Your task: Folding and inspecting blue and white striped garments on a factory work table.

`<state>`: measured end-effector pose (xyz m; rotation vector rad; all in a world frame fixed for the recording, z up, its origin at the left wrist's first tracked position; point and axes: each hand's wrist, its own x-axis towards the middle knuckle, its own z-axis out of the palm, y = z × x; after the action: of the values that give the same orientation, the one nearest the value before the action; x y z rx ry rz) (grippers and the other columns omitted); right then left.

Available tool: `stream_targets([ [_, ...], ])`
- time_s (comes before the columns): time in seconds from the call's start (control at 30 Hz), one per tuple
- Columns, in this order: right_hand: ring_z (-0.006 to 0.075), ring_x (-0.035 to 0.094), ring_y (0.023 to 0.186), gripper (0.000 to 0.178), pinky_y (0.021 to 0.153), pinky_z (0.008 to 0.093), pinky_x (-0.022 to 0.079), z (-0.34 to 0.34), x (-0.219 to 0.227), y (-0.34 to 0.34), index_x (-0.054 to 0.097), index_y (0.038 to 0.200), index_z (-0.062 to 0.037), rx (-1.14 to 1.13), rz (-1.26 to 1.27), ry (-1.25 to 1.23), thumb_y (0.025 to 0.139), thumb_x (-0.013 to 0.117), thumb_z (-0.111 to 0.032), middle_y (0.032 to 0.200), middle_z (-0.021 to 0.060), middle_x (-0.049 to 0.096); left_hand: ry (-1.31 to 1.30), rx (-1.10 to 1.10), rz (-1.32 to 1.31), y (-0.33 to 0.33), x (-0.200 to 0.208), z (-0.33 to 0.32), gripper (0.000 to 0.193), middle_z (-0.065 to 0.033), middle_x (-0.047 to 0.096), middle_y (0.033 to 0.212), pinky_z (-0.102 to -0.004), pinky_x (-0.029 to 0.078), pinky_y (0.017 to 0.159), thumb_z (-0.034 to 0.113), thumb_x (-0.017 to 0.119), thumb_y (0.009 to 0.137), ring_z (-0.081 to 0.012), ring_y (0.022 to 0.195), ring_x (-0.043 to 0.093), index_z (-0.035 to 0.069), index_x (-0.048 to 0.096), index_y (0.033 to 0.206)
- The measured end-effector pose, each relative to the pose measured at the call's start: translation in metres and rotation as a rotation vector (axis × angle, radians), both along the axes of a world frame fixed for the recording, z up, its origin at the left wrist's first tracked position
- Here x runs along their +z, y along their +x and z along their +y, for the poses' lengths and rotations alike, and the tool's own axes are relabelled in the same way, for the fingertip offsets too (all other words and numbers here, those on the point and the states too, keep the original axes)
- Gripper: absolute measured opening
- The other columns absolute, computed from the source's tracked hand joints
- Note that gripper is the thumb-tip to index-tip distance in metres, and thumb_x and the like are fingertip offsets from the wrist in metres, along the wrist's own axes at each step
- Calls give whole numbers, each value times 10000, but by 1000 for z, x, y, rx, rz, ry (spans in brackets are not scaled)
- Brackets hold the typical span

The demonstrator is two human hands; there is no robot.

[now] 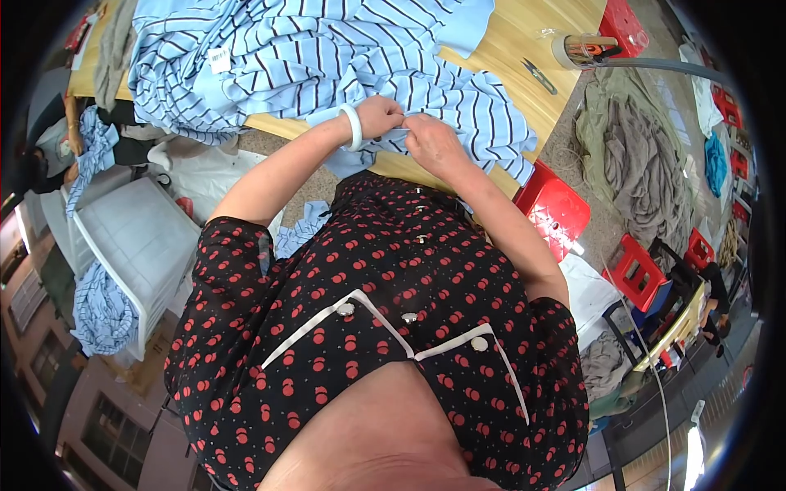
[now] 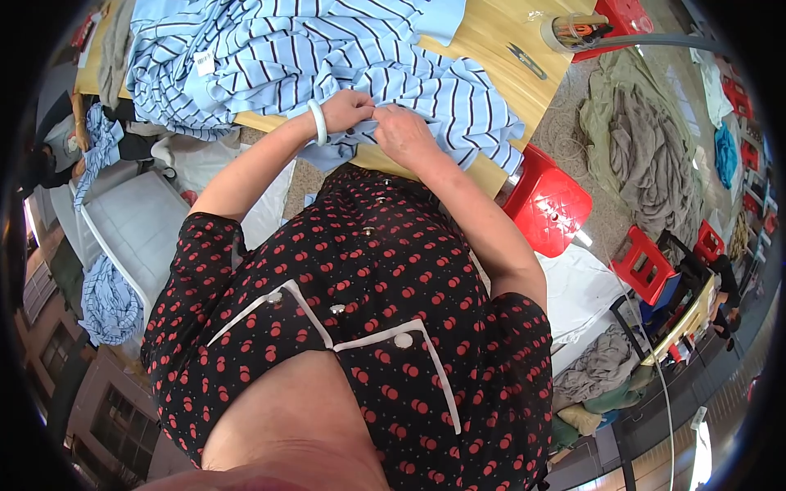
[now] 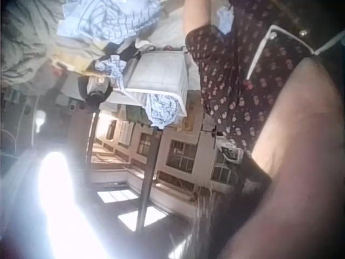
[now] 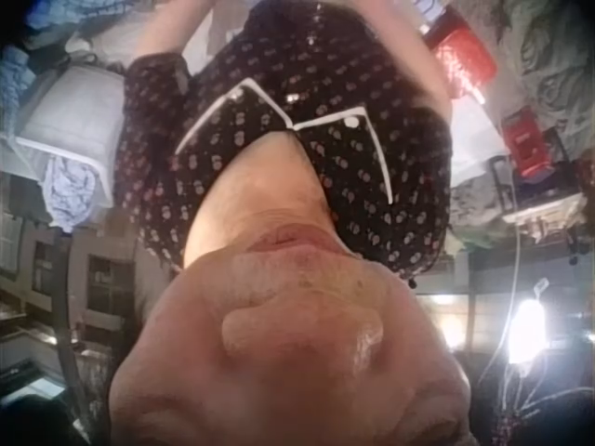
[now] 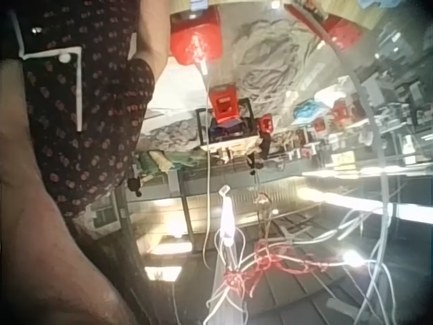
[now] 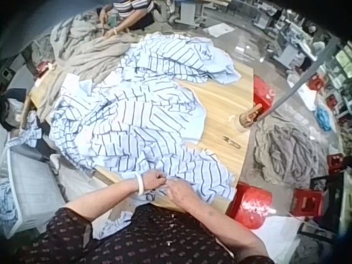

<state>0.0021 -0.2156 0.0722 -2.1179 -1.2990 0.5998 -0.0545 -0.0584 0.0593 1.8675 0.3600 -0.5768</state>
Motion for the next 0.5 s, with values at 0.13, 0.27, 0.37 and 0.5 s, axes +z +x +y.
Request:
stream_targets([
  [0.13,323,528,717,143,652,393,426,-1,1,0,540,814,-6,-66,90,85,714,459,-66,757,163,544,103,-2,-118,-3,-7,-4,212,-114,554,613,-303,414,538,201,516,753,-170,548,504,-6,567,753],
  [0.27,302,540,696,135,628,360,433,1,3,0,561,785,-7,-115,120,149,696,492,-81,743,147,555,179,40,-176,-8,-15,-8,225,-140,572,648,-317,416,549,206,509,755,-222,581,537,-9,572,763],
  [0.37,259,566,680,143,620,325,445,2,-1,-2,573,784,-13,-251,191,117,677,522,-95,738,129,579,175,87,-206,-9,-15,-11,229,-149,576,660,-323,417,552,206,507,756,-239,591,544,-13,573,765],
  [0.5,197,595,688,160,643,280,462,2,-4,-5,582,793,-20,-430,278,102,658,547,-98,740,108,610,167,113,-211,-8,-11,-14,231,-147,576,657,-321,417,547,205,508,753,-225,584,543,-17,573,769],
])
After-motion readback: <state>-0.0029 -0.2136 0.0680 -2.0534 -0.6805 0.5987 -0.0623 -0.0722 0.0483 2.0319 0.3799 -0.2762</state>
